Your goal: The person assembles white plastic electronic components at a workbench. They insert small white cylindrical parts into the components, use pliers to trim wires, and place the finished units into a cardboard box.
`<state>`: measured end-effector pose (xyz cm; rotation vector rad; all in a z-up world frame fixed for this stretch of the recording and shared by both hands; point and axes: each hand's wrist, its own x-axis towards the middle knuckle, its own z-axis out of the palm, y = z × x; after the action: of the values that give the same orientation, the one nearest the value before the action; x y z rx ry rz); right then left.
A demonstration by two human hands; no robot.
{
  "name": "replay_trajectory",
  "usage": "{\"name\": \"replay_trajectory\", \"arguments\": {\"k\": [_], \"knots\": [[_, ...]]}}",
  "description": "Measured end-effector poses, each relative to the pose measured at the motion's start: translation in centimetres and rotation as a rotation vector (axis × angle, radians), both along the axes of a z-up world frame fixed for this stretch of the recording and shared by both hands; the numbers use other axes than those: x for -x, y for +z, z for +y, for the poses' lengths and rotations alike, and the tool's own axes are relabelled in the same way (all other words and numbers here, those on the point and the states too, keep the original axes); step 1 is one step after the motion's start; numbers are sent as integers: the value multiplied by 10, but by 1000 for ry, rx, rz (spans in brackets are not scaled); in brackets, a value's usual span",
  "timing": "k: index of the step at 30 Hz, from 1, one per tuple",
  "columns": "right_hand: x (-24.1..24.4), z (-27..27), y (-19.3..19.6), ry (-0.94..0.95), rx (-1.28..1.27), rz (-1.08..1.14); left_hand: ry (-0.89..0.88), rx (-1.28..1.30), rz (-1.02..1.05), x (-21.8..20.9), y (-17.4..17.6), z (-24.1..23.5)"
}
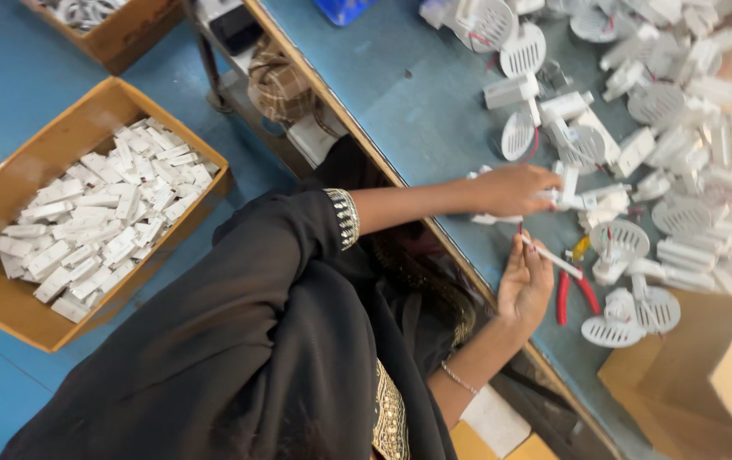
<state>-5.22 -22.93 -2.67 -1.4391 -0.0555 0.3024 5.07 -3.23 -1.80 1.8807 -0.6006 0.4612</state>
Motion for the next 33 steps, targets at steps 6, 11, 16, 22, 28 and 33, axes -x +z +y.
{"name": "replay_trajectory", "arguments": {"k": [6, 11, 16, 22, 28, 33], "knots": [[-9, 2, -2, -186, -373, -92, -9, -120, 212, 2, -7, 3], [-27, 23, -5, -294, -373, -162, -15, -192, 268, 17, 12, 18], [-24, 42, 8, -256, -421, -62, -123, -87, 376, 30, 32, 42], [-30, 54, 44, -103, -342, -92, -183, -61, 260, 43, 38, 53], [-23, 45, 75, 66, 100, -207, -203, -60, 246, 42, 37, 54], [-24, 46, 71, 21, 289, -203, -201, -36, 226, 40, 33, 53]]}}
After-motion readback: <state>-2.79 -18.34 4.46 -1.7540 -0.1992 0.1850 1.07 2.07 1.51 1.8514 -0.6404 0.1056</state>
